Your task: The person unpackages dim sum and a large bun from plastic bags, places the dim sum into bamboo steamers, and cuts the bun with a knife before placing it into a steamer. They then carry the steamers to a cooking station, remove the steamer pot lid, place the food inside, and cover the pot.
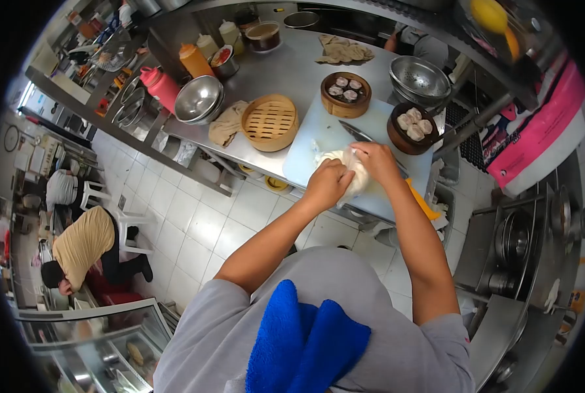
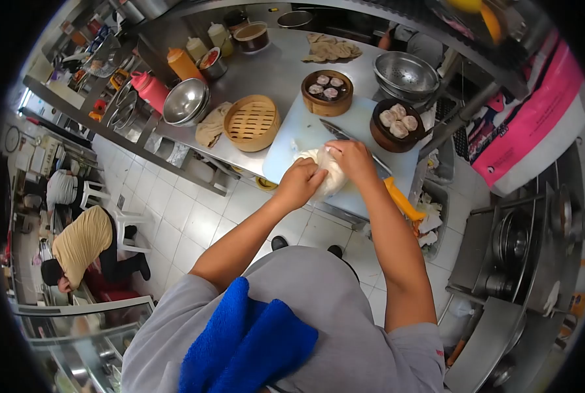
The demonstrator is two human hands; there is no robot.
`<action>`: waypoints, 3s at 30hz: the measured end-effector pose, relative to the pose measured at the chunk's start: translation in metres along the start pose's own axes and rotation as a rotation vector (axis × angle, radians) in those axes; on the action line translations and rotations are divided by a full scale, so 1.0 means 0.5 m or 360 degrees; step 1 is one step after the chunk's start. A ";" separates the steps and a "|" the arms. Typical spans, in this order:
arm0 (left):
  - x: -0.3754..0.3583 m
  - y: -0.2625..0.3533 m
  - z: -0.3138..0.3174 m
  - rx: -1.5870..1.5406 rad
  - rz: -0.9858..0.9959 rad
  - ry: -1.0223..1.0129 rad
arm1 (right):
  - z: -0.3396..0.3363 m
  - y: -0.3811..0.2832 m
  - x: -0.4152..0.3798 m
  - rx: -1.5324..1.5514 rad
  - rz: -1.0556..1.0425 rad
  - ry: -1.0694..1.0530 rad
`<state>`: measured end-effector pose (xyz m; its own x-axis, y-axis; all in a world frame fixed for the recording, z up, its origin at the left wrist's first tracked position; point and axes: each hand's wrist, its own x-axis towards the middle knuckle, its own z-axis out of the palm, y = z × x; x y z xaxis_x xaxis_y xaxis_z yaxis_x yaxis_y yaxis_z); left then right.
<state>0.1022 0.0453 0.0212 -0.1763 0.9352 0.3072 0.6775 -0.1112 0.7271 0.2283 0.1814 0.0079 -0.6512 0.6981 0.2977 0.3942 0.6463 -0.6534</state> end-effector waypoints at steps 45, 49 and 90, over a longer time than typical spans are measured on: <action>-0.179 -0.029 -0.159 -0.1212 -0.1472 0.0650 | 0.121 -0.210 -0.039 0.2854 0.1461 -0.0061; -0.180 -0.049 -0.154 -0.1647 -0.1476 0.0375 | 0.160 -0.196 -0.071 0.2958 0.1459 -0.0125; -0.196 -0.184 -0.165 -0.2139 -0.1022 -0.1023 | -0.152 -0.124 -0.047 0.2855 0.0595 0.0442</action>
<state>-0.0016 -0.0637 -0.0252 0.3769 0.8813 -0.2850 -0.5268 0.4570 0.7167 0.2685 0.1484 0.0943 -0.5178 0.8542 -0.0476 -0.7212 -0.4658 -0.5128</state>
